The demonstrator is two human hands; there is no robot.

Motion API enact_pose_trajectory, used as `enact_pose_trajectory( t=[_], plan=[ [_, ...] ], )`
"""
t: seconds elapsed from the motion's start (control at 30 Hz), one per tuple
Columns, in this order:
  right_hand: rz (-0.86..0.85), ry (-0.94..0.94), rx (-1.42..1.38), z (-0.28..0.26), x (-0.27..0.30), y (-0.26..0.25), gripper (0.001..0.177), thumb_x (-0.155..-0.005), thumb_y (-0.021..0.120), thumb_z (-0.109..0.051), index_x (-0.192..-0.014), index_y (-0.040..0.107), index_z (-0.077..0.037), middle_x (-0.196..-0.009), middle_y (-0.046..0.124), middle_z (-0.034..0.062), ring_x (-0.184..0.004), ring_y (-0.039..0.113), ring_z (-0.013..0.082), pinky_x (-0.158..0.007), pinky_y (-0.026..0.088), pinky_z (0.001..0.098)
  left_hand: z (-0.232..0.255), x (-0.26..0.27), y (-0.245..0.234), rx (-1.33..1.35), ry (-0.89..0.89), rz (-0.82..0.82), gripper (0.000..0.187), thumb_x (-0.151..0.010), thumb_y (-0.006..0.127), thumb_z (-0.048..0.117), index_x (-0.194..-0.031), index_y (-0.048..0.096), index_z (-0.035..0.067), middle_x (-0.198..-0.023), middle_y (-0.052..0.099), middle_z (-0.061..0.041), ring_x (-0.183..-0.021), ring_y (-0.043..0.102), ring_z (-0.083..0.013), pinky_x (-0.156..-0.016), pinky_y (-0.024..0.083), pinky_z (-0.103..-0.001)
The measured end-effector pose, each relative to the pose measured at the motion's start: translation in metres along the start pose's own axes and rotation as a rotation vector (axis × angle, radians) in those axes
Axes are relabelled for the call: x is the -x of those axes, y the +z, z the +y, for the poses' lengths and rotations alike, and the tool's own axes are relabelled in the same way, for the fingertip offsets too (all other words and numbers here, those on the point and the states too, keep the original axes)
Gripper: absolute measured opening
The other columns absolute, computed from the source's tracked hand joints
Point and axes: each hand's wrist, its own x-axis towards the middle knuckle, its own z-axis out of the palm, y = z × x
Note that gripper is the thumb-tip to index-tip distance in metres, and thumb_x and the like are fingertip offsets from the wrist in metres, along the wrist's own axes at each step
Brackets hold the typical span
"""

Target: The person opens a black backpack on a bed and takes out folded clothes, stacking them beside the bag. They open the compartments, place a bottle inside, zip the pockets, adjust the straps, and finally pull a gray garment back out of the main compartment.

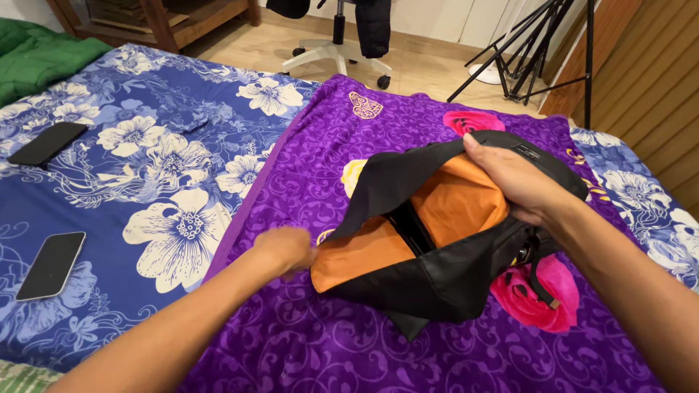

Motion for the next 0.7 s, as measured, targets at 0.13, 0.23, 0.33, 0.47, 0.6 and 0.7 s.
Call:
enact_pose_trajectory(
  t=[0.13, 0.23, 0.33, 0.47, 0.6, 0.7],
  plan=[
    [0.070, 0.041, -0.053, -0.008, 0.008, 0.012, 0.051, -0.101, 0.049, -0.049, -0.124, 0.065, -0.006, -0.119, 0.073, 0.0074, -0.102, 0.069, 0.0177, -0.090, 0.056, 0.0370, 0.036, -0.012, -0.024, 0.230, 0.315, 0.067, 0.053, -0.099, 0.051, 0.048, -0.103, 0.075, 0.001, -0.096, 0.076, -0.020, -0.093, 0.076, -0.0355, -0.083, 0.059, -0.047],
    [0.087, 0.032, -0.115, -0.009, 0.008, 0.024, 0.049, -0.102, 0.051, -0.048, -0.123, 0.064, -0.006, -0.118, 0.073, 0.0088, -0.101, 0.069, 0.0189, -0.089, 0.056, 0.0378, 0.077, -0.026, -0.020, 0.711, 0.660, -0.304, 0.050, -0.098, 0.046, 0.041, -0.120, 0.074, 0.006, -0.108, 0.078, -0.017, -0.102, 0.076, -0.0292, -0.086, 0.062, -0.040],
    [0.056, 0.032, -0.161, 0.002, 0.001, 0.028, 0.049, -0.101, 0.048, -0.047, -0.119, 0.068, -0.006, -0.116, 0.075, 0.0100, -0.099, 0.072, 0.0208, -0.090, 0.057, 0.0379, 0.113, -0.032, -0.008, 0.572, 0.748, 0.180, 0.069, -0.111, 0.053, 0.052, -0.151, 0.041, -0.002, -0.144, 0.053, -0.026, -0.134, 0.053, -0.0362, -0.109, 0.045, -0.047],
    [-0.089, -0.088, -0.051, 0.044, -0.026, 0.016, 0.040, -0.103, 0.049, -0.037, -0.114, 0.067, -0.004, -0.108, 0.074, 0.0074, -0.095, 0.070, 0.0166, -0.088, 0.056, 0.0340, 0.142, -0.033, -0.014, 1.559, 0.352, -0.456, 0.072, -0.099, 0.039, 0.061, -0.155, 0.033, 0.016, -0.143, 0.050, -0.015, -0.134, 0.052, -0.0367, -0.099, 0.045, -0.064],
    [-0.014, -0.399, 0.411, 0.098, -0.060, -0.004, 0.032, -0.107, 0.050, -0.030, -0.112, 0.065, -0.002, -0.095, 0.065, 0.0024, -0.088, 0.060, 0.0108, -0.080, 0.052, 0.0295, 0.150, -0.027, -0.018, 1.479, 0.382, -0.204, 0.065, -0.101, 0.046, 0.052, -0.153, 0.037, 0.014, -0.150, 0.045, -0.010, -0.136, 0.047, -0.0312, -0.098, 0.050, -0.066],
    [0.071, -0.244, 0.597, 0.130, -0.067, 0.001, 0.035, -0.107, 0.052, -0.032, -0.114, 0.063, 0.000, -0.091, 0.059, 0.0051, -0.082, 0.055, 0.0136, -0.073, 0.050, 0.0327, 0.142, -0.032, -0.014, 1.386, 0.301, -0.172, 0.059, -0.099, 0.047, 0.038, -0.154, 0.033, 0.020, -0.147, 0.050, -0.008, -0.132, 0.054, -0.0275, -0.096, 0.053, -0.060]
  ],
)
